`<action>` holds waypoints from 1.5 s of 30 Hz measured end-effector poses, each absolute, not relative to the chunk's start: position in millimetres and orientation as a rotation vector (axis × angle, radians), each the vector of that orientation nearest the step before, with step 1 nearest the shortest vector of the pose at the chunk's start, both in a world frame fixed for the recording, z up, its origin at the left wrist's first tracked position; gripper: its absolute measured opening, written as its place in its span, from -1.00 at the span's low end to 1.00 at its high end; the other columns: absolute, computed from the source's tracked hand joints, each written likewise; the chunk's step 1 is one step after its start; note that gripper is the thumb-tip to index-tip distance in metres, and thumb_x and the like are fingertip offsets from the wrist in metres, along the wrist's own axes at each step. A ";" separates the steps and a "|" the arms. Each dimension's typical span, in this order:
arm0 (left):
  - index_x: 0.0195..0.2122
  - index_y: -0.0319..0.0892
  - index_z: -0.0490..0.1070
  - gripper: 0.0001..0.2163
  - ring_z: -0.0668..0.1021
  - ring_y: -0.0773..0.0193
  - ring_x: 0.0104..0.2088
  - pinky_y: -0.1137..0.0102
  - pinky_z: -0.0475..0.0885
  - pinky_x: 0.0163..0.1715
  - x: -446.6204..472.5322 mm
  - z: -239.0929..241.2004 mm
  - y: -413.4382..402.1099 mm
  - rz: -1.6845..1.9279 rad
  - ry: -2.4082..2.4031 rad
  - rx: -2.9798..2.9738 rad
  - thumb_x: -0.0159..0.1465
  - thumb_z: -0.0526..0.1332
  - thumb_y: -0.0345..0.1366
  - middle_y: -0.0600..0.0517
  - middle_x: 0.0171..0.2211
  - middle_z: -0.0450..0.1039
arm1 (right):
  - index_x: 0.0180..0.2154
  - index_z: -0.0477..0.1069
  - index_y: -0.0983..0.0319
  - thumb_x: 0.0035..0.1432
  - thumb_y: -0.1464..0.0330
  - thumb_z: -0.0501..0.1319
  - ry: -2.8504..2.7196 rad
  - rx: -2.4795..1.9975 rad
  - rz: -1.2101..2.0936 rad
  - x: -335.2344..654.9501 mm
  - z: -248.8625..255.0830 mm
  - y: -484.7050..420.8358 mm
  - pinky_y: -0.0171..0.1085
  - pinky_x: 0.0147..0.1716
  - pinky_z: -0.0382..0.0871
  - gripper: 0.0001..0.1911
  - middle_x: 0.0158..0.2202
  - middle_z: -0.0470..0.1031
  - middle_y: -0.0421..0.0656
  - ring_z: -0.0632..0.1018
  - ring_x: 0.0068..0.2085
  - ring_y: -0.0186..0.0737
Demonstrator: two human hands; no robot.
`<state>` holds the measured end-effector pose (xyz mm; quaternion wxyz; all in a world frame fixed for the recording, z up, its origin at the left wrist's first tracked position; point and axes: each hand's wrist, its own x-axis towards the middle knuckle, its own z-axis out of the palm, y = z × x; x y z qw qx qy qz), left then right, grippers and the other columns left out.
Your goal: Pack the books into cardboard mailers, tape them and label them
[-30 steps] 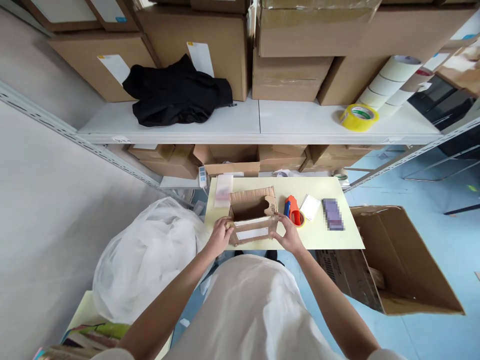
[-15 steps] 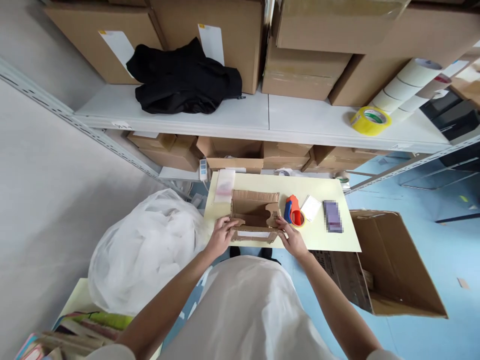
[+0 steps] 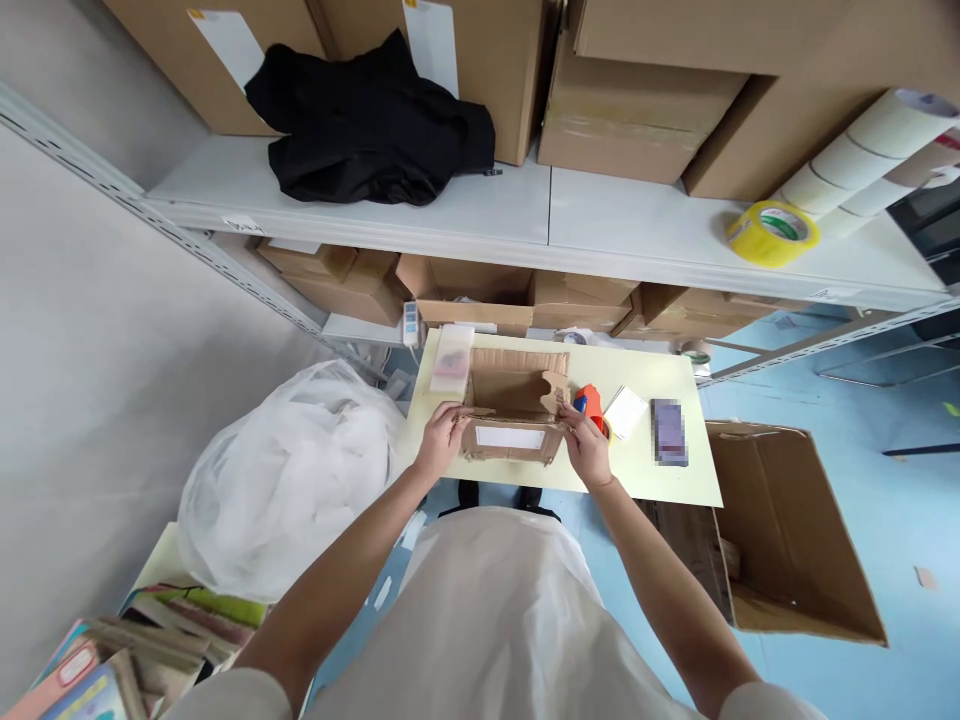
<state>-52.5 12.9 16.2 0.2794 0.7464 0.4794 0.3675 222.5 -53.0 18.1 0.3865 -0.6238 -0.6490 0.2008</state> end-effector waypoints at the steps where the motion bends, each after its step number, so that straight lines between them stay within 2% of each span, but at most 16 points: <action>1: -0.20 -0.12 0.43 -0.81 0.49 0.20 -0.13 0.25 0.43 -0.09 -54.3 14.2 12.1 0.955 1.266 2.038 0.29 0.03 -0.32 -0.06 -0.20 0.41 | -0.15 0.44 0.15 0.24 0.37 0.00 -1.687 -1.550 0.504 225.5 15.8 -54.4 0.03 0.14 0.28 -0.73 -0.03 0.49 -0.03 0.37 0.16 -0.08; 5: -0.16 -0.09 0.44 -0.73 0.48 0.20 -0.10 0.23 0.42 -0.04 -57.5 4.6 0.4 0.842 1.182 2.156 0.25 0.00 -0.43 -0.05 -0.16 0.41 | -0.15 0.43 0.18 0.26 0.38 -0.06 -1.792 -1.459 0.494 235.9 1.0 -69.8 -0.02 0.14 0.30 -0.69 -0.04 0.49 -0.02 0.37 0.17 -0.12; 9: -0.18 -0.11 0.44 -0.77 0.49 0.17 -0.13 0.22 0.41 -0.08 -52.7 6.9 -12.7 0.815 1.230 2.146 0.28 0.01 -0.34 -0.06 -0.22 0.43 | -0.16 0.42 0.16 0.26 0.34 -0.03 -1.819 -1.506 0.533 239.1 -1.2 -85.2 -0.04 0.10 0.34 -0.74 -0.08 0.51 -0.02 0.39 0.15 -0.10; 13: -0.37 -0.13 0.47 -0.82 0.47 0.09 -0.14 0.12 0.34 -0.07 -47.5 13.5 -17.9 0.817 1.441 2.115 0.24 0.11 -0.22 -0.08 -0.24 0.41 | -0.15 0.39 0.17 0.24 0.27 0.02 -1.676 -1.628 0.542 230.4 5.5 -91.9 -0.04 -0.01 0.42 -0.76 -0.11 0.52 -0.01 0.50 0.02 -0.05; 16: -0.49 -0.16 0.44 -0.78 0.46 0.13 -0.18 0.18 0.37 -0.12 -43.0 11.8 -14.7 0.871 1.497 1.940 0.22 0.13 -0.18 -0.07 -0.28 0.37 | -0.12 0.38 0.17 0.21 0.23 0.09 -1.447 -1.727 0.512 221.7 7.7 -90.0 -0.05 -0.15 0.50 -0.75 -0.18 0.49 -0.03 0.55 -0.15 -0.09; 19: -0.27 -0.15 0.45 -0.83 0.47 0.25 -0.25 0.31 0.41 -0.19 -37.8 4.4 -8.8 0.951 1.409 1.691 0.22 0.15 -0.20 0.00 -0.33 0.37 | -0.05 0.35 0.16 0.14 0.19 0.16 -1.309 -1.739 0.552 221.8 11.3 -79.5 -0.07 -0.22 0.54 -0.65 -0.05 0.34 0.01 0.49 -0.10 -0.10; 21: -0.07 -0.14 0.38 -0.71 0.47 0.27 -0.22 0.34 0.42 -0.19 -35.3 -1.6 -5.4 1.002 1.387 1.545 0.19 0.18 -0.20 0.01 -0.28 0.37 | 0.13 0.20 0.14 0.06 0.17 0.24 -1.309 -1.750 0.629 229.2 15.8 -67.6 -0.04 -0.22 0.53 -0.40 0.11 0.18 0.06 0.42 0.00 -0.04; 23: 0.04 -0.11 0.30 -0.61 0.46 0.29 -0.19 0.37 0.43 -0.20 -34.3 -7.0 -2.9 1.021 1.381 1.454 0.17 0.22 -0.21 0.00 -0.22 0.35 | 0.29 -0.18 0.10 -0.03 0.15 0.30 -1.365 -1.731 0.745 240.4 20.6 -54.1 0.02 -0.16 0.49 -0.03 0.23 0.01 0.11 0.33 0.12 0.05; 25: 0.07 -0.09 0.25 -0.54 0.46 0.31 -0.21 0.39 0.44 -0.25 -34.7 -10.9 -1.5 1.022 1.388 1.412 0.13 0.25 -0.22 -0.02 -0.17 0.33 | 0.30 -0.50 0.04 -0.07 0.14 0.33 -1.459 -1.653 0.893 251.0 24.0 -42.5 0.10 -0.07 0.41 0.18 0.27 -0.05 0.10 0.23 0.21 0.10; 29: 0.17 -0.05 0.11 -0.40 0.44 0.37 -0.28 0.42 0.45 -0.30 -36.9 -13.4 -1.6 1.016 1.385 1.354 0.11 0.28 -0.24 -0.06 -0.05 0.27 | 0.31 -0.44 0.00 -0.07 0.14 0.33 -1.574 -1.565 1.040 257.8 24.9 -33.6 0.16 0.04 0.29 0.14 0.19 0.15 0.02 0.24 0.21 0.07; 31: 0.21 -0.04 0.05 -0.36 0.43 0.37 -0.26 0.43 0.45 -0.30 -37.9 -13.0 -2.7 0.993 1.363 1.335 0.12 0.27 -0.25 -0.08 -0.01 0.25 | 0.31 -0.47 0.03 -0.12 0.15 0.37 -1.537 -1.590 1.047 255.6 24.1 -33.7 0.14 0.01 0.32 0.21 0.24 0.04 0.06 0.21 0.22 0.10; 35: 0.24 -0.03 0.01 -0.34 0.42 0.36 -0.24 0.42 0.44 -0.30 -39.8 -12.4 -2.6 0.939 1.337 1.325 0.13 0.26 -0.25 -0.10 0.02 0.25 | 0.25 -0.75 0.07 -0.13 0.13 0.37 -1.482 -1.588 1.146 255.0 24.6 -28.0 0.10 -0.05 0.37 0.35 0.35 -0.34 0.15 0.14 0.25 0.18; 37: 0.25 -0.02 -0.01 -0.31 0.43 0.37 -0.26 0.42 0.44 -0.31 -40.4 -12.9 -0.7 0.917 1.336 1.316 0.12 0.27 -0.26 -0.10 0.04 0.24 | 0.27 -0.68 0.09 -0.05 0.14 0.33 -1.544 -1.591 1.160 258.4 25.9 -21.9 0.09 -0.04 0.36 0.26 0.33 -0.20 0.14 0.20 0.22 0.17; 40: 0.27 -0.01 -0.06 -0.26 0.43 0.37 -0.27 0.42 0.45 -0.34 -41.1 -14.0 1.8 0.873 1.339 1.313 0.10 0.28 -0.27 -0.12 0.07 0.23 | 0.31 -0.26 0.07 -0.04 0.18 0.32 -1.703 -1.639 1.053 262.9 27.0 -17.7 0.10 0.01 0.33 0.03 0.26 0.05 0.06 0.26 0.19 0.13; 43: 0.30 0.01 -0.15 -0.23 0.45 0.34 -0.22 0.40 0.46 -0.32 -43.7 -14.1 0.7 0.828 1.333 1.340 0.13 0.25 -0.26 -0.15 0.14 0.19 | 0.20 0.12 0.08 0.04 0.21 0.27 -1.836 -1.617 0.936 260.5 25.3 -28.5 0.08 0.09 0.27 -0.30 0.25 0.08 -0.01 0.16 0.26 0.08; 45: 0.32 0.01 -0.21 -0.23 0.45 0.26 -0.09 0.37 0.47 -0.25 -47.3 -13.6 -1.9 0.782 1.310 1.368 0.17 0.22 -0.25 -0.16 0.20 0.12 | 0.16 0.18 0.11 0.12 0.20 0.18 -1.840 -1.642 0.909 254.0 22.4 -43.3 0.07 0.10 0.25 -0.43 0.28 0.03 0.00 0.04 0.31 0.06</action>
